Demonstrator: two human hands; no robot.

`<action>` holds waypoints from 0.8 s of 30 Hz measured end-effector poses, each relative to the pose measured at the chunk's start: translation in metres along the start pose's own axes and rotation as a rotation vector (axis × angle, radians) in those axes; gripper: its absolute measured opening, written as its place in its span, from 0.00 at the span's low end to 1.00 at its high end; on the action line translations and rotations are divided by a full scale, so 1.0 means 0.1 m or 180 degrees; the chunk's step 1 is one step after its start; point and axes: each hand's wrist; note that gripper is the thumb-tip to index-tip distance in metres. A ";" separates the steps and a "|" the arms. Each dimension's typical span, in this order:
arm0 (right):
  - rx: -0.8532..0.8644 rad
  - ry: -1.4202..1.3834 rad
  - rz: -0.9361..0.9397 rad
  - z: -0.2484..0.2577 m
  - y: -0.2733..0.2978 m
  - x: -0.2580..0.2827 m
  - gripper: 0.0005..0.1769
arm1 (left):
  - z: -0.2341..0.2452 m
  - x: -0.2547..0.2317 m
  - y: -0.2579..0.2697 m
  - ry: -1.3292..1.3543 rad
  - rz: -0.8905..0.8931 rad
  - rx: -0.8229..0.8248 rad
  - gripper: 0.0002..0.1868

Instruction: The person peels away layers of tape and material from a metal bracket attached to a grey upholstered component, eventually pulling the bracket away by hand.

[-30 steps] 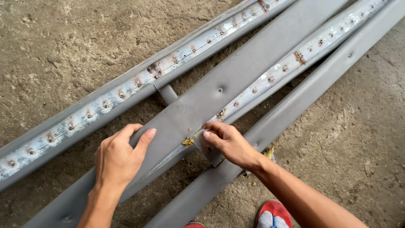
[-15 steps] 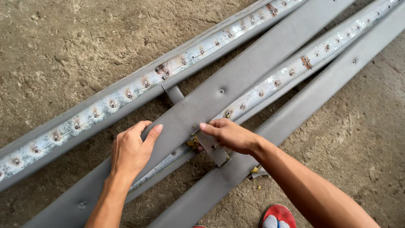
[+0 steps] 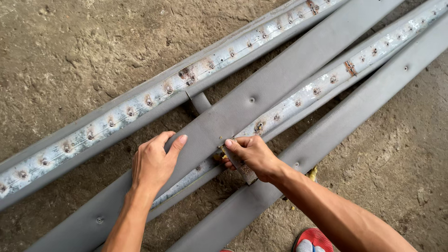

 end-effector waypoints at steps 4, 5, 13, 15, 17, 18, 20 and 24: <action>-0.0351 0.0623 -0.0014 -0.02 -0.02 0.02 0.22 | -0.05 0.07 -0.03 -0.0002 -0.0076 -0.0005 0.29; -0.0385 0.0781 0.0006 -0.03 -0.03 0.01 0.22 | -0.05 0.08 -0.01 -0.0057 -0.0159 -0.0039 0.28; 0.0081 0.1235 0.0119 0.21 0.03 0.23 0.17 | -0.07 0.12 0.00 -0.0376 -0.0319 -0.0068 0.26; 0.0031 0.2079 0.0342 0.22 0.04 0.30 0.17 | -0.10 0.16 0.01 -0.0410 -0.0508 -0.0169 0.25; -0.0009 0.2652 0.0496 0.21 0.01 0.37 0.17 | -0.14 0.19 -0.03 -0.0443 -0.0636 -0.0217 0.25; 0.0004 0.2811 0.0530 0.19 -0.01 0.39 0.18 | -0.16 0.21 -0.02 -0.0463 -0.0642 -0.0217 0.24; -0.0055 0.3125 0.0606 0.15 -0.01 0.42 0.19 | -0.17 0.25 -0.01 -0.0471 -0.0651 -0.0228 0.24; -0.0309 0.3394 0.0304 0.17 0.09 0.48 0.24 | -0.23 0.28 -0.02 -0.0494 -0.0655 -0.0231 0.23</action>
Point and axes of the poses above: each hand's wrist, its own y-axis away from the middle knuckle, its own z-axis out of the back of the hand, x = y × z
